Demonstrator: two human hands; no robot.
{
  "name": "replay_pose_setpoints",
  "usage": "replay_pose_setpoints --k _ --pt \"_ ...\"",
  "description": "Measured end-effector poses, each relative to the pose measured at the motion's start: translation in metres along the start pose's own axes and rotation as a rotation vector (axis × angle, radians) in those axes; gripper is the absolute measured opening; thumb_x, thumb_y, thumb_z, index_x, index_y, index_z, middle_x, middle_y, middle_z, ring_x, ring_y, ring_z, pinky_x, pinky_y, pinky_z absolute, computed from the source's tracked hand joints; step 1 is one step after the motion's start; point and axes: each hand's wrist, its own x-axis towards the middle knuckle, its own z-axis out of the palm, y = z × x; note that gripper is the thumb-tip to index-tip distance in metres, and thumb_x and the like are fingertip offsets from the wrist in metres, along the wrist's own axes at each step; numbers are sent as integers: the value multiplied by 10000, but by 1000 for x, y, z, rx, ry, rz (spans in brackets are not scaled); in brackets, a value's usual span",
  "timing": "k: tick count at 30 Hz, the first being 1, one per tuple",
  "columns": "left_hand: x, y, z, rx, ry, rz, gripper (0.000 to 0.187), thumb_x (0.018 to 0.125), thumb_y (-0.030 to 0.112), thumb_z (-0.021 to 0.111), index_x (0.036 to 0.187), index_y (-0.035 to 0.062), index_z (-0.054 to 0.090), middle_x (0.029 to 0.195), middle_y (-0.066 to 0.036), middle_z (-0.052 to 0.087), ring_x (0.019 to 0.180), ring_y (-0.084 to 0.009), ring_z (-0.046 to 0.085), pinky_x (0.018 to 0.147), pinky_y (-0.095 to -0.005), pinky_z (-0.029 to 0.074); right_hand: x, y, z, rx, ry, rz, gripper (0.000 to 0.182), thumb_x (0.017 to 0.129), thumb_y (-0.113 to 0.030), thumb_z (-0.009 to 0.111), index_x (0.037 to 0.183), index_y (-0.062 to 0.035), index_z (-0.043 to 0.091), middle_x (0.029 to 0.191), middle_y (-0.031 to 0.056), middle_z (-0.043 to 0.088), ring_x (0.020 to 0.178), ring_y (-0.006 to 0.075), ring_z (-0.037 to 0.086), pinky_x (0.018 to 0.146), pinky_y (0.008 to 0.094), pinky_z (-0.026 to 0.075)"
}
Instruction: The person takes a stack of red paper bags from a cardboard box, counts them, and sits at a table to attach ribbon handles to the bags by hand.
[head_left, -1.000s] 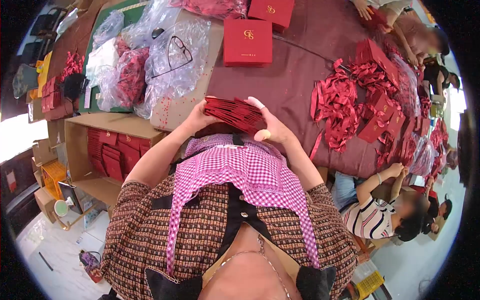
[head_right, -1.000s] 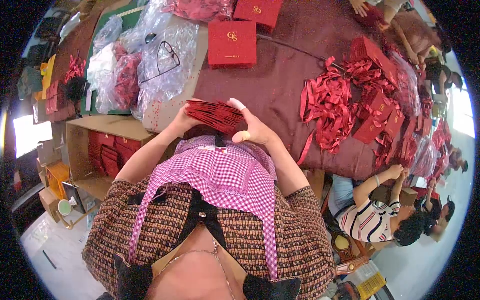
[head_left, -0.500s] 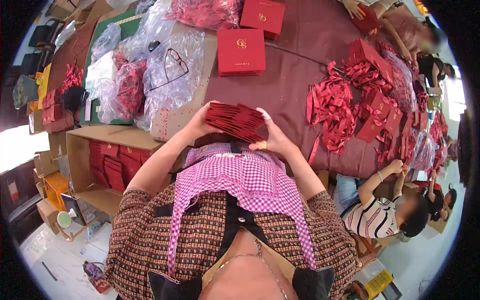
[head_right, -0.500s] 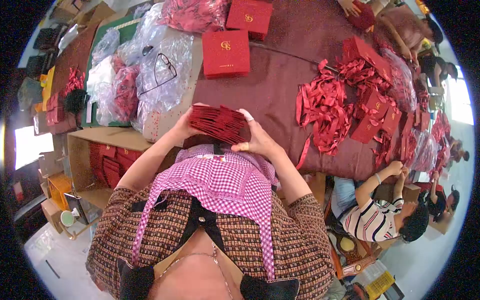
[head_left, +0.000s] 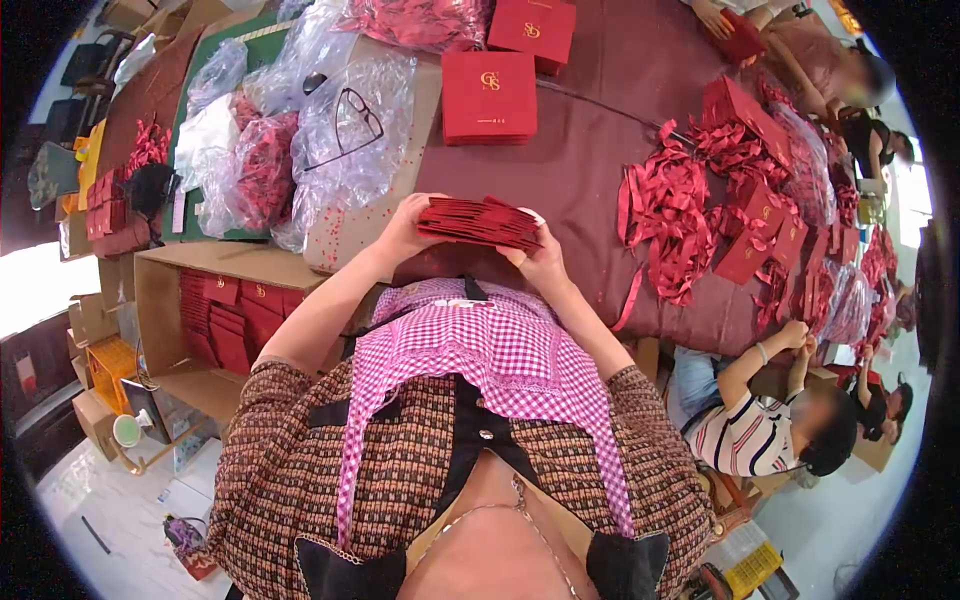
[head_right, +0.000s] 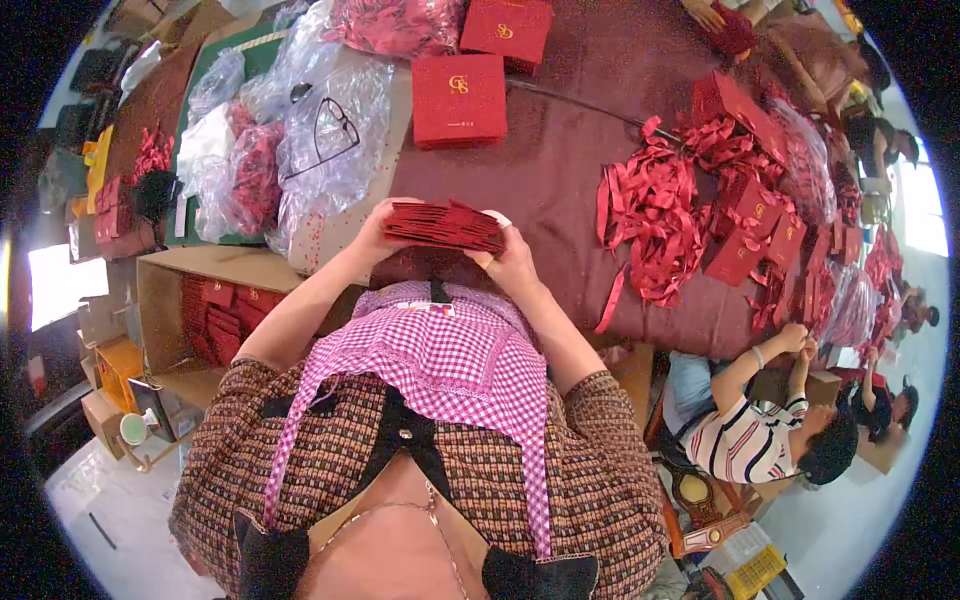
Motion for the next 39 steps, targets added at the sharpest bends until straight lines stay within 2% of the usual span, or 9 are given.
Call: replay_pose_setpoints --k 6,15,16,19,21,29,31,37,39 --pt "4 11 1 -930 -3 -665 512 672 105 841 1115 42 594 1034 -48 656 944 -145 619 846 -316 502 4 -1 -5 -26 -8 -37 613 713 -118 804 1245 -39 510 1081 128 638 990 225 635 860 332 509" --pt "2 29 -6 124 -91 144 335 678 73 707 996 62 603 1078 -109 627 1021 -303 574 902 -405 424 -17 -17 -33 349 -115 207 823 763 43 707 1456 -89 283 1316 83 507 1169 199 525 1014 341 413" --pt "6 43 -9 120 -113 272 323 677 89 696 981 62 593 1103 -110 617 1065 -303 555 921 -415 407 -25 -41 -42 604 -136 513 842 764 16 702 1471 -80 253 1369 97 475 1220 217 497 1039 362 398" --pt "26 78 -22 288 -190 477 273 705 123 635 958 50 565 1131 -121 594 1093 -303 539 964 -458 398 -58 -29 -41 1251 -195 577 842 762 -84 717 1465 -62 254 1391 105 461 1256 237 474 1047 392 398" --pt "35 91 -29 442 -247 619 240 730 141 579 948 45 552 1132 -121 585 1102 -297 536 1020 -483 375 -60 -32 -40 1010 -111 601 816 763 -218 722 1440 -49 299 1386 111 465 1263 258 469 1056 414 390" --pt "62 139 -54 659 -375 871 213 715 119 588 921 87 547 1147 -102 576 1135 -275 527 1049 -496 356 -20 -38 -40 1438 -255 634 675 857 -371 658 1379 -46 380 1357 138 484 1242 283 481 1031 482 403" --pt "69 139 -58 688 -378 890 206 715 106 593 915 90 546 1147 -98 577 1141 -277 523 1057 -499 348 -8 -72 -32 834 -177 668 643 843 -280 689 1358 -26 399 1316 136 516 1178 261 539 994 434 453" --pt "66 139 -56 796 -151 428 598 775 35 520 1332 250 477 1440 -148 362 1316 -344 363 1102 -494 269 3 -61 -20 985 20 592 601 783 -132 713 1307 -14 442 1241 115 566 1109 235 578 961 384 482" --pt "57 111 -40 552 20 161 665 785 -53 468 1410 160 391 1448 -225 307 1291 -416 354 1084 -454 306 5 -55 -19 1001 88 528 599 769 -121 719 1295 -16 452 1224 111 574 1102 233 578 958 383 481"
